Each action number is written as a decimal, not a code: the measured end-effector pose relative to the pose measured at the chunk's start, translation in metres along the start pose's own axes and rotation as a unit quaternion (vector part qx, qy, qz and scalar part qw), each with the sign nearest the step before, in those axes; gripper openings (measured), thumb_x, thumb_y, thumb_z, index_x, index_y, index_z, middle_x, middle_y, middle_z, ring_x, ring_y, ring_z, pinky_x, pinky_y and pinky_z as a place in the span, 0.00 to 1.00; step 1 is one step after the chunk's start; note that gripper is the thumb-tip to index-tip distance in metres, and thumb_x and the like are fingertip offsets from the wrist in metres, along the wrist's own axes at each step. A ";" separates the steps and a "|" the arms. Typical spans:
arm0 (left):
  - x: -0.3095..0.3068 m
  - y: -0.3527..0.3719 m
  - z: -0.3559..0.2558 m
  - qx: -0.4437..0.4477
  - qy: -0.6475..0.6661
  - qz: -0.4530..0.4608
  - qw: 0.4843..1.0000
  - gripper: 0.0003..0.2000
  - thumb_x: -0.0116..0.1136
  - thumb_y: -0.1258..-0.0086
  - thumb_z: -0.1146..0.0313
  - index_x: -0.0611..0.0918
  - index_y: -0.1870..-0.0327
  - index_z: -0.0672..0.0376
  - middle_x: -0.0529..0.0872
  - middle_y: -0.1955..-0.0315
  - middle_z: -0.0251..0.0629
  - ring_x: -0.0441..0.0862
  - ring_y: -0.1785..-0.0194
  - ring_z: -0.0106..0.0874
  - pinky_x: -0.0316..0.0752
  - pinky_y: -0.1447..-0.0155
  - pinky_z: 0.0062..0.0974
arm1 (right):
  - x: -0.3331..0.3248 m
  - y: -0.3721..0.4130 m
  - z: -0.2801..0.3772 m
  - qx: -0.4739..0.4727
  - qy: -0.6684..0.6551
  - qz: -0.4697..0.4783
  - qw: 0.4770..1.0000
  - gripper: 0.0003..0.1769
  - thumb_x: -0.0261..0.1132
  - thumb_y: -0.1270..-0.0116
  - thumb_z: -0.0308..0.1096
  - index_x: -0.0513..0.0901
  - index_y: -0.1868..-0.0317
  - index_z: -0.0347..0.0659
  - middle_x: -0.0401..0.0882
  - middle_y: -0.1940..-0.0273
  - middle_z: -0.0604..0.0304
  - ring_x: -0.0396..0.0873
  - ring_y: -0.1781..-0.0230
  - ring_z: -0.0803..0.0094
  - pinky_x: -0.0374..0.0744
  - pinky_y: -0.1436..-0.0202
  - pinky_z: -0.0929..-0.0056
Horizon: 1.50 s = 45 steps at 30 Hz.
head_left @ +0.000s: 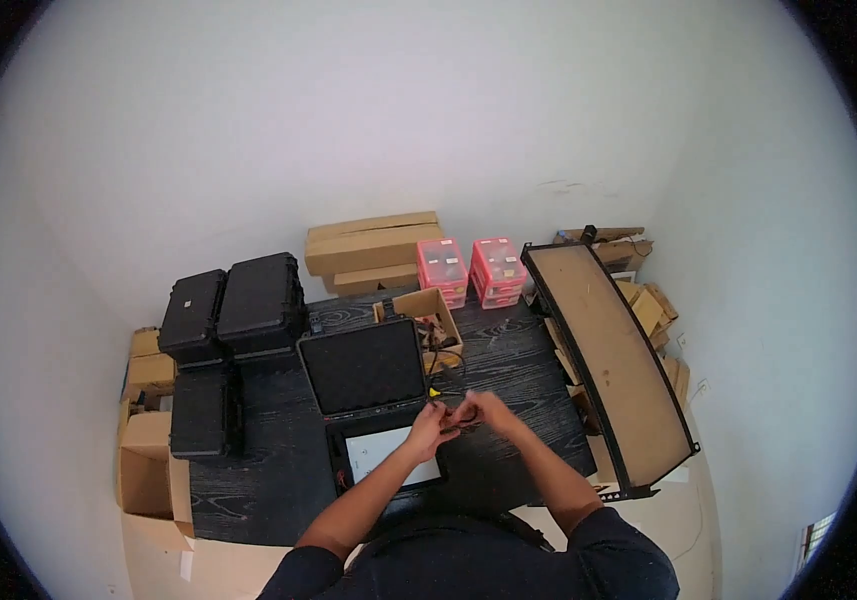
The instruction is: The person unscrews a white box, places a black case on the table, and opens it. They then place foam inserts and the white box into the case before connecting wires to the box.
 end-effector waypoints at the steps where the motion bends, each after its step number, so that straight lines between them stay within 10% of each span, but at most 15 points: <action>1: 0.001 0.003 0.001 -0.001 -0.006 -0.004 1.000 0.09 0.43 0.11 0.56 0.71 0.47 0.49 0.83 0.60 0.32 0.84 0.52 0.29 0.80 0.44 0.38 | -0.026 -0.013 0.000 -0.026 0.045 -0.062 0.997 0.28 0.52 0.18 0.44 0.83 0.72 0.34 0.81 0.67 0.59 0.78 0.68 0.73 0.78 0.61 0.69; 5: -0.002 0.004 0.007 0.012 -0.069 -0.008 0.998 0.09 0.42 0.11 0.56 0.71 0.49 0.49 0.83 0.62 0.33 0.85 0.52 0.29 0.81 0.43 0.41 | -0.090 -0.067 0.015 -0.163 0.148 -0.262 0.940 0.09 0.65 0.26 0.32 0.85 0.53 0.36 0.86 0.65 0.56 0.83 0.67 0.69 0.81 0.61 0.69; 14: 0.002 0.009 0.011 -0.015 -0.118 0.028 0.993 0.12 0.41 0.10 0.56 0.72 0.43 0.52 0.81 0.65 0.32 0.86 0.53 0.31 0.81 0.41 0.41 | 0.003 -0.146 0.072 -0.236 0.395 -0.087 0.883 0.53 0.79 0.43 0.39 0.61 0.20 0.42 0.79 0.36 0.37 0.81 0.37 0.47 0.79 0.34 0.57; 17: 0.007 0.014 0.009 -0.001 -0.129 0.045 0.991 0.12 0.41 0.10 0.56 0.73 0.43 0.53 0.80 0.65 0.31 0.86 0.53 0.30 0.81 0.40 0.41 | 0.027 -0.156 0.072 -0.229 0.420 -0.026 0.878 0.51 0.79 0.44 0.38 0.64 0.22 0.41 0.81 0.38 0.39 0.77 0.33 0.43 0.75 0.29 0.53; 23: 0.002 0.007 0.021 0.003 -0.125 0.068 0.990 0.13 0.41 0.10 0.55 0.72 0.42 0.54 0.79 0.63 0.34 0.86 0.51 0.34 0.81 0.39 0.46 | 0.022 -0.184 0.048 -0.098 0.478 0.083 0.869 0.34 0.76 0.43 0.31 0.75 0.35 0.39 0.84 0.61 0.51 0.86 0.54 0.52 0.83 0.45 0.57; 26: 0.009 0.019 0.016 -0.004 -0.139 0.071 0.988 0.11 0.41 0.10 0.58 0.73 0.44 0.52 0.80 0.64 0.30 0.86 0.53 0.29 0.80 0.41 0.39 | 0.003 -0.199 0.039 -0.188 0.465 0.052 0.863 0.27 0.69 0.36 0.26 0.74 0.36 0.41 0.81 0.70 0.56 0.85 0.67 0.61 0.83 0.60 0.61; 30: 0.008 0.021 0.012 0.007 -0.120 0.053 0.991 0.12 0.42 0.10 0.57 0.74 0.43 0.52 0.79 0.63 0.31 0.85 0.53 0.30 0.81 0.40 0.42 | -0.008 -0.179 0.064 -0.060 0.211 0.030 0.975 0.25 0.61 0.30 0.23 0.72 0.32 0.43 0.81 0.67 0.58 0.83 0.73 0.72 0.80 0.70 0.69; 39: -0.003 0.012 0.000 0.041 -0.117 0.042 0.991 0.14 0.43 0.11 0.54 0.75 0.44 0.54 0.78 0.62 0.31 0.84 0.50 0.32 0.81 0.38 0.46 | -0.016 -0.201 0.054 0.121 -0.180 0.038 0.975 0.13 0.60 0.20 0.35 0.80 0.39 0.46 0.79 0.64 0.69 0.75 0.72 0.80 0.71 0.73 0.77; 45: -0.008 0.013 0.003 0.045 -0.101 0.036 0.993 0.13 0.44 0.11 0.56 0.75 0.44 0.54 0.78 0.63 0.31 0.84 0.50 0.30 0.81 0.38 0.44 | -0.034 -0.208 0.067 0.040 0.007 -0.003 0.999 0.14 0.65 0.22 0.45 0.83 0.46 0.46 0.74 0.69 0.72 0.72 0.72 0.82 0.70 0.71 0.76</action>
Point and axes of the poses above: each hand's wrist, its own y-axis away from the middle knuckle, its own x-axis out of the palm, z = x × y, the point moved 10 cm from there along -y, towards the middle knuckle
